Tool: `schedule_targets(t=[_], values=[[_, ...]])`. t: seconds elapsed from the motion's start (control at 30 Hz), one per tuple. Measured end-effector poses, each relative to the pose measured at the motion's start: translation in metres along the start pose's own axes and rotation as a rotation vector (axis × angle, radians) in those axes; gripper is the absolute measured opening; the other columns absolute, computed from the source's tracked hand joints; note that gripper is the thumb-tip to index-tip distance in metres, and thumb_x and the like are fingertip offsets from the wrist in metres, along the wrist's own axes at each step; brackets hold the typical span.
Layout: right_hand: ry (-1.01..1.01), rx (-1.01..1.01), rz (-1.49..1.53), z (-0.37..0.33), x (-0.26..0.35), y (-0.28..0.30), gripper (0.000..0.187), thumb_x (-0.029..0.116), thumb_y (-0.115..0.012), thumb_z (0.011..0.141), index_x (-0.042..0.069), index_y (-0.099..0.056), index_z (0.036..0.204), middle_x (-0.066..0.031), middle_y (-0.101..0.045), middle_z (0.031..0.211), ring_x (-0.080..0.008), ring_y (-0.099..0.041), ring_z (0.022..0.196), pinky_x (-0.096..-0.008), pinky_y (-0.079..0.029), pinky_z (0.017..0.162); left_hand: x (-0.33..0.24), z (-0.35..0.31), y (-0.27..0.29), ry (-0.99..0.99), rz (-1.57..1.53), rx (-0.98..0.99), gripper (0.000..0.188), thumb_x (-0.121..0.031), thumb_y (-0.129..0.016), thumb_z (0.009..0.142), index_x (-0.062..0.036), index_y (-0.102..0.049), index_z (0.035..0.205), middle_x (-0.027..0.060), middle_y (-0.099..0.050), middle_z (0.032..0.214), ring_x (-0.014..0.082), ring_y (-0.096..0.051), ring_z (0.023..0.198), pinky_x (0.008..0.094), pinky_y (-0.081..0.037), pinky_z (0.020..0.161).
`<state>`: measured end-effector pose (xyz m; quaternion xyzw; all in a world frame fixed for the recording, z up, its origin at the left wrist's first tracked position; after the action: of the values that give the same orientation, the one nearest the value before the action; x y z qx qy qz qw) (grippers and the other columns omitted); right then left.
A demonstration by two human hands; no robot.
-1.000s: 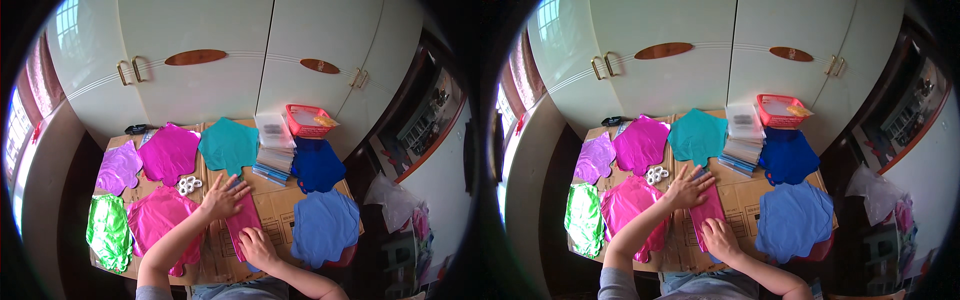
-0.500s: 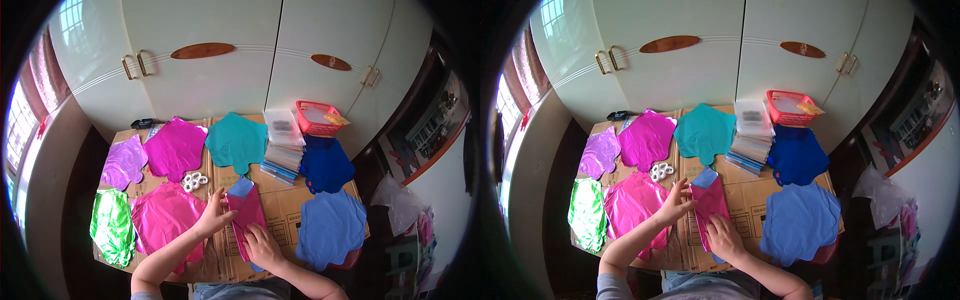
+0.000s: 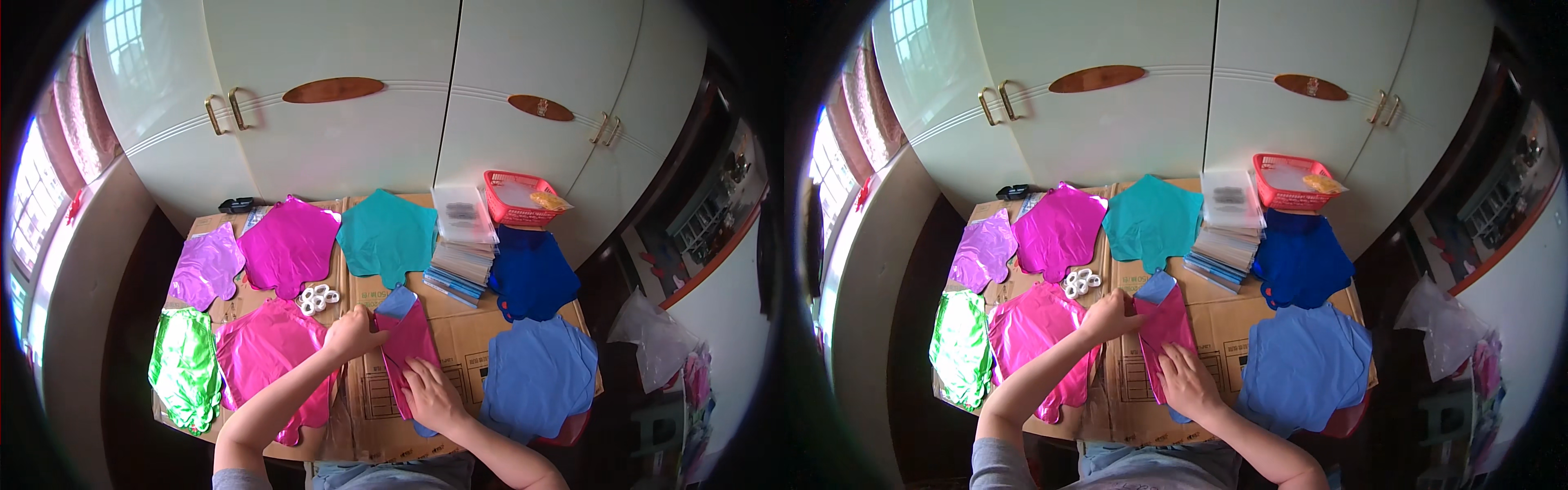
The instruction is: Folding colorful fabric cutouts and placing them into plastic sleeves with cardboard header labels.
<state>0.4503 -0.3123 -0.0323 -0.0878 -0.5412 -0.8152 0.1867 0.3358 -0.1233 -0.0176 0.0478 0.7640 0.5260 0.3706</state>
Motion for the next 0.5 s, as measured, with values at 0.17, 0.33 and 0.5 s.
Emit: schedule_targets(t=[0.17,0.33,0.5], values=[[0.000,0.001,-0.019,-0.001,0.001,0.000,0.033,0.015,-0.061,0.081,-0.002,-0.053,0.109,-0.0189,-0.052,0.122,-0.0318,-0.049,0.115,-0.0382,-0.040,0.100,-0.008,0.010,0.001,-0.042,0.250,-0.207,0.067,-0.051,-0.076,0.066,0.0014,-0.053,0.100,0.0179,-0.058,0.095,0.0344,-0.059,0.095,0.0418,-0.050,0.075],[0.007,-0.020,-0.012,-0.001,0.001,0.001,0.032,0.015,-0.060,0.082,-0.002,-0.054,0.108,-0.0188,-0.053,0.122,-0.0318,-0.049,0.114,-0.0385,-0.040,0.100,0.004,0.010,0.001,-0.082,0.332,-0.410,0.072,-0.058,-0.075,0.062,0.0000,-0.054,0.098,0.0163,-0.051,0.103,0.0322,-0.050,0.100,0.0429,-0.041,0.085],[0.010,-0.030,-0.014,-0.001,0.001,0.001,0.031,0.015,-0.060,0.083,-0.002,-0.054,0.109,-0.0185,-0.053,0.122,-0.0316,-0.049,0.115,-0.0385,-0.041,0.099,0.011,0.014,0.003,-0.088,0.387,-0.506,0.069,-0.056,-0.075,0.062,-0.0014,-0.056,0.099,0.0138,-0.050,0.102,0.0303,-0.048,0.101,0.0431,-0.038,0.086]])
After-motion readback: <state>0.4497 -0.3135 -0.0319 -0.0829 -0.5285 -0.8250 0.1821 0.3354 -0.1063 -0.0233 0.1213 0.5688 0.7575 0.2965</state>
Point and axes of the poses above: each hand's wrist, its own z-axis towards the middle knuckle, its own y-axis out of the back of the hand, x = y × z, the point moved 1 cm from there along z, towards the middle knuckle
